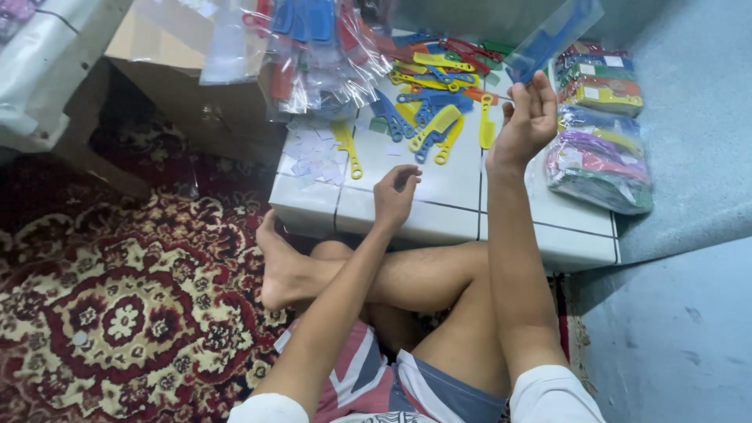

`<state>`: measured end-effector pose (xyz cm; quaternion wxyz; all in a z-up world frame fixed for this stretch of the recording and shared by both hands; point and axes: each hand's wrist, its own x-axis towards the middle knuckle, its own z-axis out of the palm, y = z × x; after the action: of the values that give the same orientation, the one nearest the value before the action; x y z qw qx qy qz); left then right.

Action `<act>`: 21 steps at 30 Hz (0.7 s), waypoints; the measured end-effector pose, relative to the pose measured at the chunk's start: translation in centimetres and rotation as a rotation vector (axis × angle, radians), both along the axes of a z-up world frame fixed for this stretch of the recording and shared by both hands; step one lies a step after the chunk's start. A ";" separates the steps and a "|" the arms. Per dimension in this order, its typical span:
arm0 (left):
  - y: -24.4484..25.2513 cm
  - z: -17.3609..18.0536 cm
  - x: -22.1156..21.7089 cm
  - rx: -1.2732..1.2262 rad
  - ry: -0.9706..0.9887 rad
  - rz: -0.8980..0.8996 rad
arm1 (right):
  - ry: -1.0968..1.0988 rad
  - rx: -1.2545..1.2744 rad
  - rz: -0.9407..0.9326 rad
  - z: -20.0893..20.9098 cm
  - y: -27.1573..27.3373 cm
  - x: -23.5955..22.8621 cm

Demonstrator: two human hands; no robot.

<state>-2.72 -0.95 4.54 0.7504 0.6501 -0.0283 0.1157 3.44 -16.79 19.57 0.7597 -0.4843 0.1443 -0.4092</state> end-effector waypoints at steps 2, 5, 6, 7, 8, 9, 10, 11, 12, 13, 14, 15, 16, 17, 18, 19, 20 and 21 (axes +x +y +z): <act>-0.1 0.2 0.0 0.036 0.005 0.017 | -0.086 -0.048 0.045 2.4 2.3 1.0; -0.1 0.6 -0.3 0.109 0.004 0.032 | -0.178 -0.234 0.132 5.4 7.0 3.8; 0.0 0.8 -0.4 0.141 -0.001 0.031 | -0.182 -0.376 0.176 6.3 8.9 5.1; 0.0 0.8 -0.2 0.145 -0.006 0.034 | -0.188 -0.372 0.177 5.9 9.9 7.7; -0.1 0.6 -0.1 0.148 -0.023 0.032 | -0.080 -0.513 0.395 5.4 10.8 10.3; -0.2 0.3 -0.2 0.147 -0.034 0.032 | 0.034 -0.655 0.616 4.7 11.8 12.7; -0.3 0.1 0.1 0.148 -0.034 0.037 | 0.032 -0.654 0.621 5.3 12.2 12.3; -0.2 -0.2 0.1 0.130 -0.027 0.029 | 0.243 -0.566 0.671 5.9 12.7 11.8; -0.2 -0.5 0.2 0.112 -0.020 0.021 | 0.453 -0.473 0.717 6.4 13.2 11.3; 0.0 -0.1 0.2 0.112 -0.024 0.020 | 0.450 -0.474 0.714 5.2 11.9 11.0; 0.2 0.3 0.1 0.102 0.017 0.006 | 0.402 -0.517 0.676 3.9 10.7 10.6; 0.0 0.6 -0.3 0.087 0.065 -0.008 | 0.362 -0.562 0.639 2.3 9.2 10.1; 0.1 0.8 0.0 0.081 0.069 -0.009 | 0.368 -0.567 0.639 0.0 6.7 10.0; 0.2 0.9 -0.1 0.106 0.051 -0.009 | 0.332 -0.731 0.505 -2.5 4.1 9.6; 0.2 1.1 -0.1 0.131 0.033 -0.008 | 0.295 -0.892 0.367 -5.0 1.4 9.1; 0.2 0.5 0.1 0.127 0.034 -0.012 | 0.299 -0.896 0.364 -7.4 -2.1 7.9; 0.1 -0.1 0.3 0.135 0.039 -0.037 | 0.400 -1.125 0.211 -9.7 -5.7 6.7; 0.0 -0.7 0.5 0.145 0.043 -0.065 | 0.500 -1.346 0.045 -12.0 -9.4 5.3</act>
<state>-2.18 -0.91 3.86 0.7052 0.7038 -0.0416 0.0751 8.75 -26.15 7.55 0.2486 -0.9299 0.0202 -0.2704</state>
